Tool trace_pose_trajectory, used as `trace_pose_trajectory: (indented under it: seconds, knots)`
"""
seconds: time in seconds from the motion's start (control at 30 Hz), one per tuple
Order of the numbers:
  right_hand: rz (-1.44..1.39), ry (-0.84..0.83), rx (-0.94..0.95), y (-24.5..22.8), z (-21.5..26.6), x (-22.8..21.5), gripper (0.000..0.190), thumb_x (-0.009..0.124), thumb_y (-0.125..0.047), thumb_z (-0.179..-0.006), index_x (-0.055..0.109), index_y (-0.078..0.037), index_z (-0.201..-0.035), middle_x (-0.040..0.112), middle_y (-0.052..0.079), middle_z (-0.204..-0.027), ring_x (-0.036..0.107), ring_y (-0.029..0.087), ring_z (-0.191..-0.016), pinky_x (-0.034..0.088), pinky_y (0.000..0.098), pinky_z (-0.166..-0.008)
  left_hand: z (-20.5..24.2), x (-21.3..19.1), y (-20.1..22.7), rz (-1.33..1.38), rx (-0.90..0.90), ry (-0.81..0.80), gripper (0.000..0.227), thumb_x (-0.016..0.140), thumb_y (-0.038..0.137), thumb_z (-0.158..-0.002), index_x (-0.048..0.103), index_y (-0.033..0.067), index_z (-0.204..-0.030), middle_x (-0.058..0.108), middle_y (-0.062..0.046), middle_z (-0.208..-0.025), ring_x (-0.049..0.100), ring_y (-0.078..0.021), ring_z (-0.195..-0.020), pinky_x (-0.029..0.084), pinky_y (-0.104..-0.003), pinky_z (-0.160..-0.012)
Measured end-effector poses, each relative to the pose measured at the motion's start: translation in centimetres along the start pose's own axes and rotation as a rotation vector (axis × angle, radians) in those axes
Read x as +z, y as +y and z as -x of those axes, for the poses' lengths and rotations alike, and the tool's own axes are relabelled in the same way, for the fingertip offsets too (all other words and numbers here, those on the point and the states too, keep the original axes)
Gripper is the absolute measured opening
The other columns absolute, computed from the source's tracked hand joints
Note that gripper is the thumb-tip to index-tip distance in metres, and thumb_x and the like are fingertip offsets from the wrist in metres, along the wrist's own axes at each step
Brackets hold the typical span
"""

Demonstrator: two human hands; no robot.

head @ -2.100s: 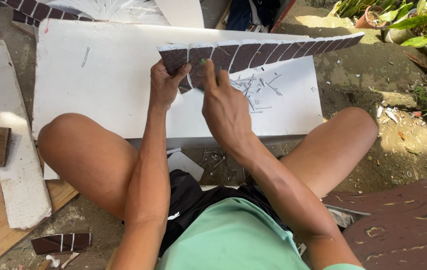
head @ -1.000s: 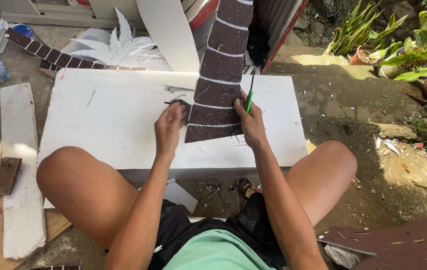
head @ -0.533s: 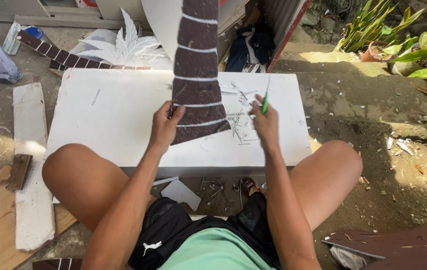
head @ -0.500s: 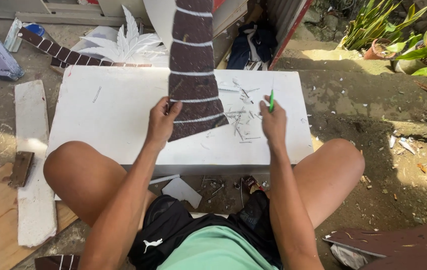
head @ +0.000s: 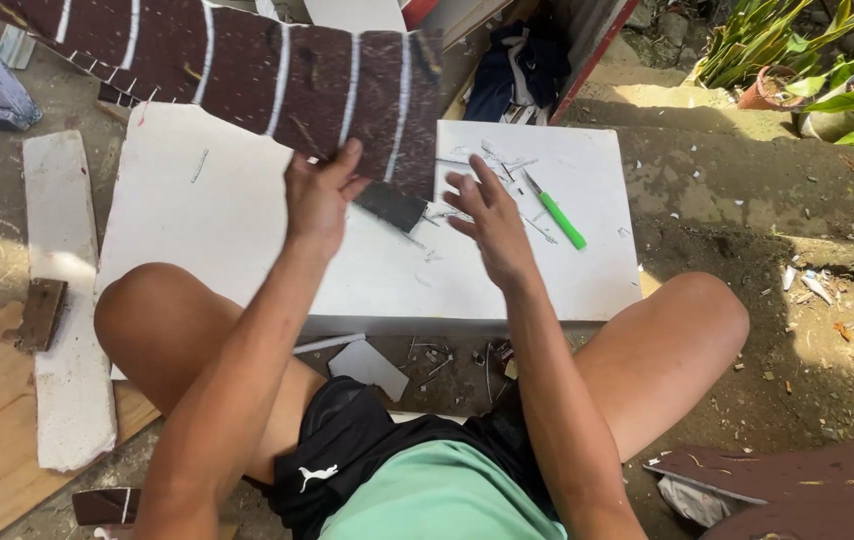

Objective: Using a utility knife to precisely cut and shape decorative strips along marked lines, followed by sanding.

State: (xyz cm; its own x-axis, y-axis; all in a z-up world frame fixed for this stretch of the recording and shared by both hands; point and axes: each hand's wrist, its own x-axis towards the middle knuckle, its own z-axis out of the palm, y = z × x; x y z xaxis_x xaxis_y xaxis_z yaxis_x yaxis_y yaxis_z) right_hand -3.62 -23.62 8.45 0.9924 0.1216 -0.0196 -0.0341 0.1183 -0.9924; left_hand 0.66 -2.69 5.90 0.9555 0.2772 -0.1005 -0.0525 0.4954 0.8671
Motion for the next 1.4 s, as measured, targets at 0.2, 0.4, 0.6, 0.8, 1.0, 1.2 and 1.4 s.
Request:
trace_pose_trajectory:
  seconds: [0.2, 0.4, 0.6, 0.8, 1.0, 1.2, 1.4]
  knots:
    - [-0.426, 0.007, -0.089, 1.5, -7.1, 1.9, 0.034, 0.070, -0.023, -0.094, 0.064, -0.004, -0.121, 0.069, 0.007, -0.083, 0.075, 0.020, -0.073, 0.067, 0.0343, -0.065, 8.0, 1.6, 7.7, -1.002, -0.231, -0.532, 0.062, 0.075, 0.022, -0.086, 0.049, 0.0003, -0.138, 0.051, -0.026, -0.141, 0.057, -0.0383, -0.125, 0.048, -0.052, -0.103]
    - [-0.137, -0.397, -0.249, -3.6, -9.6, 0.8, 0.035, 0.069, -0.022, -0.094, 0.066, -0.004, -0.124, 0.072, 0.006, -0.089, 0.068, 0.012, -0.070, 0.059, 0.0237, -0.065, 11.1, -0.7, 23.8, -1.962, 1.288, -0.239, 0.089, 0.071, 0.064, -0.113, 0.061, -0.0174, -0.149, 0.055, -0.027, -0.139, 0.057, -0.0383, -0.125, 0.050, -0.046, -0.107]
    - [-0.448, -0.231, -0.234, -4.5, -11.8, 1.8, 0.060, 0.060, -0.048, -0.089, 0.066, 0.004, -0.117, 0.073, 0.018, -0.103, 0.072, 0.017, -0.079, 0.062, 0.0227, -0.069, 7.0, 0.4, 23.8, -1.345, -0.438, -0.182, 0.081, 0.070, 0.016, -0.068, 0.045, 0.0027, -0.144, 0.045, -0.024, -0.149, 0.042, -0.0384, -0.140, 0.021, -0.062, -0.119]
    - [1.203, -0.058, -0.188, 11.2, -10.2, 4.6, 0.053, 0.073, -0.038, -0.086, 0.062, -0.004, -0.125, 0.056, 0.019, -0.125, 0.055, 0.037, -0.104, 0.048, 0.0477, -0.085, 6.0, -0.8, 20.1, -0.917, -0.477, -0.171, 0.064, 0.058, 0.012, -0.078, 0.048, 0.0085, -0.141, 0.064, -0.022, -0.130, 0.060, -0.0324, -0.124, 0.039, -0.057, -0.112]
    - [1.161, -0.006, -0.059, 12.0, -10.4, 5.2, 0.033, 0.076, -0.030, -0.085, 0.071, -0.009, -0.110, 0.070, 0.009, -0.084, 0.072, 0.027, -0.078, 0.059, 0.0368, -0.066, 6.9, -6.8, 10.7, -0.568, -0.442, -0.240, 0.035, 0.072, 0.009, -0.087, 0.055, 0.0022, -0.116, 0.069, -0.020, -0.096, 0.072, -0.0309, -0.082, 0.061, -0.047, -0.066]
    - [-0.008, 0.437, -0.066, 5.6, -7.3, 0.8, 0.056, 0.066, -0.028, -0.091, 0.052, 0.007, -0.132, 0.050, 0.030, -0.129, 0.054, 0.039, -0.121, 0.042, 0.0525, -0.106, 9.0, -7.4, 6.6, -0.278, -0.491, -0.174, 0.026, 0.069, 0.000, -0.086, 0.060, 0.0015, -0.111, 0.065, -0.016, -0.091, 0.070, -0.0301, -0.081, 0.060, -0.045, -0.069]
    - [0.038, 0.459, -0.355, 2.1, -7.7, -2.0, 0.018, 0.051, -0.018, -0.104, 0.049, -0.004, -0.114, 0.064, 0.013, -0.090, 0.072, 0.023, -0.083, 0.066, 0.0429, -0.075, 9.9, -5.9, 5.2, -0.260, -0.414, -0.188, 0.030, 0.067, 0.000, -0.087, 0.058, 0.0019, -0.116, 0.062, -0.015, -0.098, 0.067, -0.0303, -0.092, 0.058, -0.044, -0.076]
